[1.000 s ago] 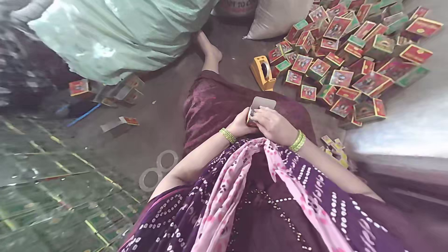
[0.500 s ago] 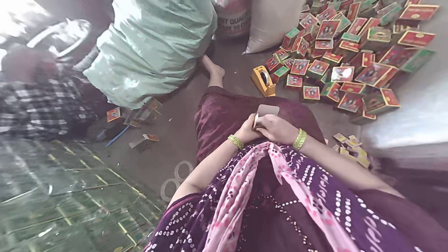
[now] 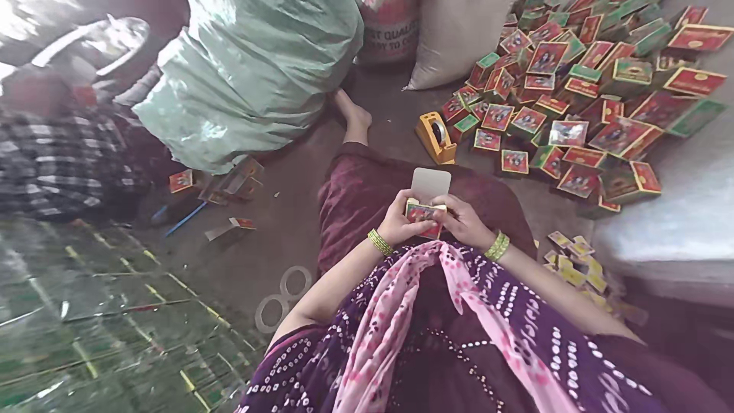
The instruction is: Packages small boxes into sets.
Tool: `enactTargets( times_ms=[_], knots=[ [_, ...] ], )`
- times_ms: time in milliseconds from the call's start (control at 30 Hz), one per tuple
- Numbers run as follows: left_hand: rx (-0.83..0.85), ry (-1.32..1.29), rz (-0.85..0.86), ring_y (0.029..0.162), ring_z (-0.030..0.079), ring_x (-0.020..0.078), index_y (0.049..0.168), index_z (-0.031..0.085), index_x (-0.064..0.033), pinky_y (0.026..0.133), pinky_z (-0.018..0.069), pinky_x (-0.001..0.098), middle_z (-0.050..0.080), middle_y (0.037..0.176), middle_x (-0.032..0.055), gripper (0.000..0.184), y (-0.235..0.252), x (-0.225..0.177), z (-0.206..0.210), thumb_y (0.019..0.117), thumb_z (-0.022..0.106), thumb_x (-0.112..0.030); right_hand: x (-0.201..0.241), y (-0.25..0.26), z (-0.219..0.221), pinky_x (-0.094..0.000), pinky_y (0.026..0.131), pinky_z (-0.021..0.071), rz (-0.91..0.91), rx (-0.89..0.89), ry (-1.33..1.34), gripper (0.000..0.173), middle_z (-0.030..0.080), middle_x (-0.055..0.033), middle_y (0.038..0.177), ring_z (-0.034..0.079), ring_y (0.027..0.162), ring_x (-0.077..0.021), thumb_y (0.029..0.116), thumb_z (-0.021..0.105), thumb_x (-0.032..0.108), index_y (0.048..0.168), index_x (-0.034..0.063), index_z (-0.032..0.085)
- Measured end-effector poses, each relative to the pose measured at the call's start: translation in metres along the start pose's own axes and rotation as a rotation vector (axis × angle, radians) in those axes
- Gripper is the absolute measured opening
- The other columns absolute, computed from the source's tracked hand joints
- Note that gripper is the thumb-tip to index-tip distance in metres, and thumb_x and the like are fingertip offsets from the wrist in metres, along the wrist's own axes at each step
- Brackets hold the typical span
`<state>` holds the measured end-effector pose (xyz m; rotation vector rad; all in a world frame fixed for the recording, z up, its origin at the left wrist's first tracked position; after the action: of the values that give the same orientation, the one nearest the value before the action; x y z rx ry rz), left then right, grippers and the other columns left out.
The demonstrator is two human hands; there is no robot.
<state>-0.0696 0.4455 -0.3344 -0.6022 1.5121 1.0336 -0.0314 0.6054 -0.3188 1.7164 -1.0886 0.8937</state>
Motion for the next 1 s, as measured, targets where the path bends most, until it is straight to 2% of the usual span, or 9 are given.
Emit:
enactTargets(
  times_ms=[100,167,267,367,433,533,667,867,1000],
  knots=[
    [0.022,0.003,-0.038,0.094,0.072,0.0180,0.120,0.050,0.0032,0.087,0.0619,0.0391,0.071,0.104,0.0128,0.061,0.000,0.002,0.002,0.0748,0.088,-0.012,0.000,0.004,-0.002,-0.0277,0.084,0.0535,0.049,-0.049,-0.047,0.035,0.062,-0.0071,0.105,0.061,0.097,-0.0094,0.0989,0.064,0.042,0.098,0.0076,0.068],
    [0.004,-0.031,-0.076,0.092,0.073,0.0187,0.121,0.048,0.0007,0.085,0.0630,0.0399,0.071,0.102,0.0117,0.062,0.004,0.003,0.001,0.0740,0.088,-0.010,0.008,0.008,-0.011,-0.0356,0.087,0.0603,0.041,-0.193,0.133,0.038,0.063,-0.0117,0.119,0.066,0.104,-0.0180,0.0895,0.079,0.024,0.116,0.0026,0.064],
    [-0.012,-0.057,-0.129,0.098,0.072,0.0215,0.134,0.034,0.0003,0.088,0.0626,0.0422,0.068,0.111,0.0142,0.088,0.008,0.011,-0.003,0.0679,0.091,-0.010,0.017,0.014,-0.024,-0.0404,0.089,0.0616,0.123,-0.259,0.349,0.065,0.069,-0.0083,0.120,0.071,0.106,-0.0216,0.0872,0.078,0.014,0.141,0.0087,0.043],
    [0.016,-0.055,-0.161,0.101,0.072,0.0216,0.140,0.026,-0.0026,0.089,0.0622,0.0425,0.068,0.113,0.0132,0.103,0.006,0.017,0.001,0.0638,0.094,-0.010,0.020,0.015,-0.027,-0.0316,0.077,0.0612,0.184,-0.182,0.261,0.034,0.073,-0.0076,0.110,0.070,0.087,-0.0142,0.0852,0.081,0.011,0.116,0.0038,0.067],
    [0.040,-0.056,-0.153,0.098,0.072,0.0201,0.137,0.031,-0.0036,0.088,0.0622,0.0414,0.069,0.111,0.0115,0.096,0.007,0.017,0.003,0.0643,0.093,-0.008,0.022,0.020,-0.023,-0.0294,0.081,0.0623,0.159,-0.094,0.150,0.024,0.074,-0.0065,0.107,0.071,0.092,-0.0124,0.0797,0.085,0.006,0.101,0.0042,0.074],
    [0.057,-0.035,-0.154,0.094,0.072,0.0179,0.134,0.035,-0.0033,0.085,0.0627,0.0394,0.070,0.108,0.0102,0.090,0.007,0.016,0.001,0.0653,0.092,-0.007,0.029,0.023,-0.016,-0.0305,0.094,0.0591,0.052,0.005,-0.073,0.019,0.073,-0.0064,0.116,0.069,0.109,-0.0132,0.0861,0.082,0.016,0.103,0.0072,0.079],
    [0.076,0.015,-0.164,0.095,0.072,0.0176,0.135,0.033,-0.0037,0.085,0.0624,0.0390,0.069,0.110,0.0104,0.093,0.006,0.017,0.001,0.0650,0.093,-0.009,0.049,0.019,-0.015,-0.0334,0.100,0.0568,-0.259,0.086,-0.388,0.022,0.076,-0.0082,0.113,0.072,0.109,-0.0148,0.0991,0.066,0.016,0.112,0.0029,0.077],
    [0.096,-0.056,-0.137,0.097,0.072,0.0173,0.135,0.034,-0.0036,0.088,0.0620,0.0390,0.070,0.109,0.0090,0.093,0.006,0.014,0.004,0.0640,0.093,-0.006,0.039,0.025,-0.028,-0.0291,0.090,0.0613,-0.091,0.058,-0.118,0.015,0.077,-0.0053,0.104,0.072,0.099,-0.0101,0.0905,0.076,0.011,0.104,0.0040,0.079],
    [0.088,-0.051,-0.126,0.095,0.072,0.0180,0.134,0.038,-0.0035,0.086,0.0624,0.0399,0.070,0.106,0.0092,0.088,0.004,0.017,0.003,0.0654,0.093,-0.007,0.035,0.025,-0.020,-0.0303,0.092,0.0557,-0.056,0.107,-0.165,0.016,0.071,-0.0024,0.107,0.065,0.105,-0.0111,0.0919,0.067,0.015,0.100,0.0111,0.081]
  ],
)
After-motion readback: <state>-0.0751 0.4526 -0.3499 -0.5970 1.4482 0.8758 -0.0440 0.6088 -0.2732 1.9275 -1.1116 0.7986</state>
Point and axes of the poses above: each hand's wrist, its own y-axis towards the middle knuckle, its own z-axis out of the palm, x = y × z, the point moved 6 cm from there along y, towards the middle knuckle
